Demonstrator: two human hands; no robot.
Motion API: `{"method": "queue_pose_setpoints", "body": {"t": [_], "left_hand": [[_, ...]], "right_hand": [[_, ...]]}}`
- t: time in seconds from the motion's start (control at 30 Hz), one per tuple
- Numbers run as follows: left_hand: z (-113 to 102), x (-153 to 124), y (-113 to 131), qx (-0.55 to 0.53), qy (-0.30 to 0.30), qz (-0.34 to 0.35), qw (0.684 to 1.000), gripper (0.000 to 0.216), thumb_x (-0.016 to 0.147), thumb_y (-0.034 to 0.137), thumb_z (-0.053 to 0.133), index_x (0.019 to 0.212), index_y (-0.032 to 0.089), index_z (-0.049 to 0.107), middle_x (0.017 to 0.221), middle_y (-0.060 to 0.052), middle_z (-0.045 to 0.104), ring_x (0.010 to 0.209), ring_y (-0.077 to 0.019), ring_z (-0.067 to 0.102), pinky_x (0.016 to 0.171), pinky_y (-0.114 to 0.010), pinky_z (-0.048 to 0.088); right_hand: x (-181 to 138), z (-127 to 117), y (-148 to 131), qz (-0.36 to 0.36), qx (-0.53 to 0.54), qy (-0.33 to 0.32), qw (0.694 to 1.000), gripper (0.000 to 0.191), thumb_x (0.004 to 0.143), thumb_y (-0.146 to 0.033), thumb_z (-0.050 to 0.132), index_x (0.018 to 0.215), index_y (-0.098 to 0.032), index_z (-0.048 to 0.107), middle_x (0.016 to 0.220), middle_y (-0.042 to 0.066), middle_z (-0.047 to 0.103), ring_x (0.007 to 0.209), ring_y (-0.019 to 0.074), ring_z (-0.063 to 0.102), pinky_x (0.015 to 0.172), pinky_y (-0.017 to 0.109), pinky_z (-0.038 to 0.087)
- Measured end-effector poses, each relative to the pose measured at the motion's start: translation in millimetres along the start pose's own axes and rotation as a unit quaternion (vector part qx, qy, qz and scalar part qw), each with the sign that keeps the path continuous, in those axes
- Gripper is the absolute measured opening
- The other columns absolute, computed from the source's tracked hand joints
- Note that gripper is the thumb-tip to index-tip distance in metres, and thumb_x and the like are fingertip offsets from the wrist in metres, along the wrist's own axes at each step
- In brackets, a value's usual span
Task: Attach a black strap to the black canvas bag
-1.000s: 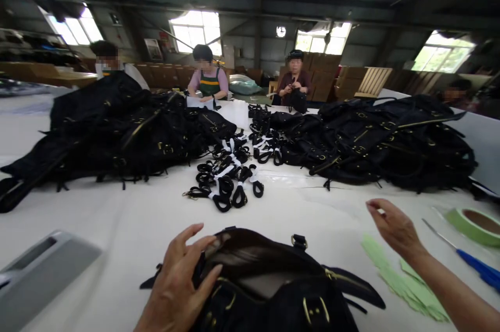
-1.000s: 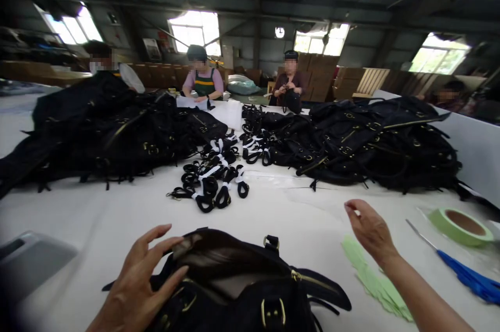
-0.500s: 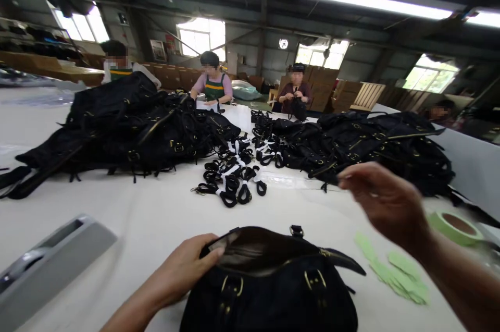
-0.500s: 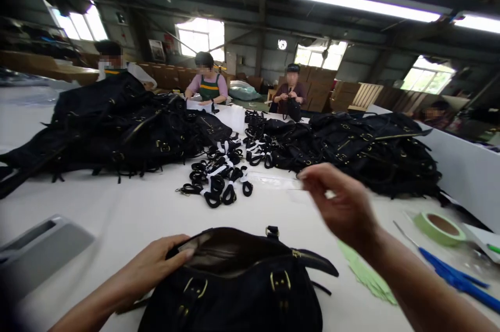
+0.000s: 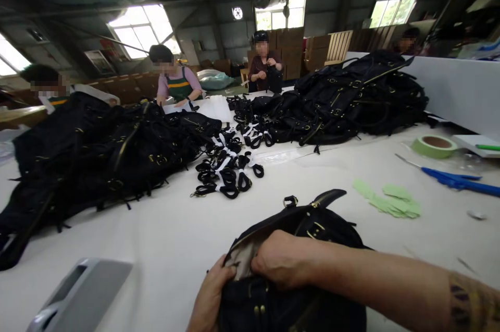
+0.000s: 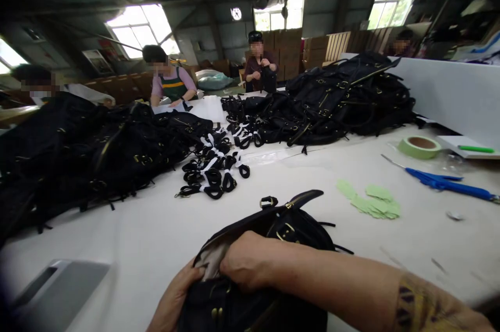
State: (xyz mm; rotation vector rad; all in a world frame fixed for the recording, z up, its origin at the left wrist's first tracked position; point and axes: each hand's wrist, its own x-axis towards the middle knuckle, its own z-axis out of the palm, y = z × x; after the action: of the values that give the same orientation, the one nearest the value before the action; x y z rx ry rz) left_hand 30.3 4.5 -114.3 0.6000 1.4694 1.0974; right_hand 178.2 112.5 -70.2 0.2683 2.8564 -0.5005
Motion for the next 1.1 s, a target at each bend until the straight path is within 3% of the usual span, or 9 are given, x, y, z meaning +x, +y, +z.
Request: {"method": "queue_pose_setpoints", "body": {"t": [0.23,0.3,0.37,0.47,0.53,0.63,0.8,0.97,1.1], "left_hand": [[-1.5,15.6,-28.6,0.169,0.131,0.024,0.977,0.044,0.066,0.041,0.060,0.102,0.019,0.047,0.098,-0.008,0.058,0.102,-0.0324,0.055,0.094,-0.048,0.039],[-8.1,8.4,-17.5,0.327,0.203,0.162,0.909,0.044,0.071,0.039,0.063,0.105,0.020,0.044,0.106,-0.010,0.052,0.107,-0.0331,0.049,0.097,-0.051,0.036],[-13.2,-2.8,-2.0,0.466,0.218,0.346,0.785,0.026,0.083,0.032,0.059,0.102,0.021,0.047,0.106,-0.009,0.048,0.105,-0.0283,0.049,0.094,-0.045,0.039],[-14.5,-13.8,24.9,0.529,0.031,0.458,0.714,0.011,0.092,0.017,0.050,0.098,0.026,0.053,0.095,-0.002,0.055,0.089,-0.0156,0.056,0.082,-0.026,0.044],[-11.5,-11.4,42.6,0.537,-0.076,0.399,0.739,0.014,0.093,0.017,0.049,0.097,0.028,0.057,0.090,0.003,0.061,0.082,-0.0114,0.059,0.075,-0.020,0.045],[-2.0,3.2,62.0,0.586,-0.115,0.246,0.763,0.016,0.091,0.022,0.048,0.090,0.028,0.063,0.089,0.004,0.066,0.086,-0.0138,0.062,0.076,-0.024,0.044],[22.5,18.8,58.6,0.671,-0.145,0.088,0.722,0.010,0.082,0.030,0.053,0.081,0.021,0.058,0.087,-0.002,0.064,0.080,-0.0208,0.060,0.066,-0.030,0.040],[37.4,8.8,44.2,0.715,-0.140,0.061,0.682,0.017,0.077,0.032,0.053,0.085,0.017,0.055,0.086,-0.011,0.063,0.078,-0.0313,0.062,0.066,-0.038,0.042],[42.1,-0.9,44.3,0.755,-0.139,0.120,0.630,0.020,0.075,0.017,0.049,0.094,0.018,0.055,0.092,-0.009,0.061,0.088,-0.0292,0.060,0.073,-0.039,0.045]], "right_hand": [[-22.5,71.1,21.7,0.121,0.154,0.059,0.979,0.023,0.084,-0.011,0.048,0.103,-0.013,0.061,0.104,0.008,0.065,0.091,0.0168,0.061,0.074,0.023,0.046],[-25.3,68.4,21.0,0.144,0.174,0.076,0.971,0.022,0.087,-0.017,0.046,0.104,-0.017,0.061,0.101,0.006,0.067,0.085,0.0167,0.062,0.064,0.023,0.044],[-30.6,51.8,16.7,0.128,0.181,0.063,0.973,0.018,0.085,-0.020,0.051,0.099,-0.020,0.063,0.086,0.002,0.067,0.073,0.0160,0.061,0.052,0.023,0.037],[-42.5,11.1,2.2,0.021,0.139,-0.014,0.990,0.018,0.070,-0.016,0.065,0.088,-0.020,0.063,0.069,-0.002,0.064,0.057,0.0134,0.054,0.042,0.022,0.028],[-48.3,-15.3,-11.5,-0.036,0.088,-0.036,0.995,0.012,0.070,-0.018,0.069,0.080,-0.018,0.062,0.063,-0.003,0.061,0.049,0.0125,0.049,0.037,0.023,0.023],[-44.9,-34.2,-30.5,-0.077,0.055,-0.066,0.993,0.008,0.080,-0.017,0.063,0.072,-0.016,0.060,0.061,-0.003,0.061,0.043,0.0108,0.046,0.033,0.024,0.022],[-10.0,3.7,-37.5,-0.040,0.049,-0.182,0.981,0.015,0.075,-0.009,0.063,0.065,-0.017,0.055,0.066,-0.002,0.064,0.042,0.0109,0.044,0.035,0.024,0.033],[4.7,44.5,-32.3,-0.045,0.082,-0.223,0.970,0.026,0.070,-0.014,0.069,0.054,-0.020,0.049,0.066,-0.008,0.064,0.045,0.0124,0.047,0.035,0.026,0.037],[-6.0,55.6,-34.1,-0.008,0.112,-0.128,0.985,0.034,0.068,-0.012,0.071,0.045,-0.020,0.047,0.050,-0.008,0.057,0.035,0.0106,0.043,0.033,0.026,0.033]]}}
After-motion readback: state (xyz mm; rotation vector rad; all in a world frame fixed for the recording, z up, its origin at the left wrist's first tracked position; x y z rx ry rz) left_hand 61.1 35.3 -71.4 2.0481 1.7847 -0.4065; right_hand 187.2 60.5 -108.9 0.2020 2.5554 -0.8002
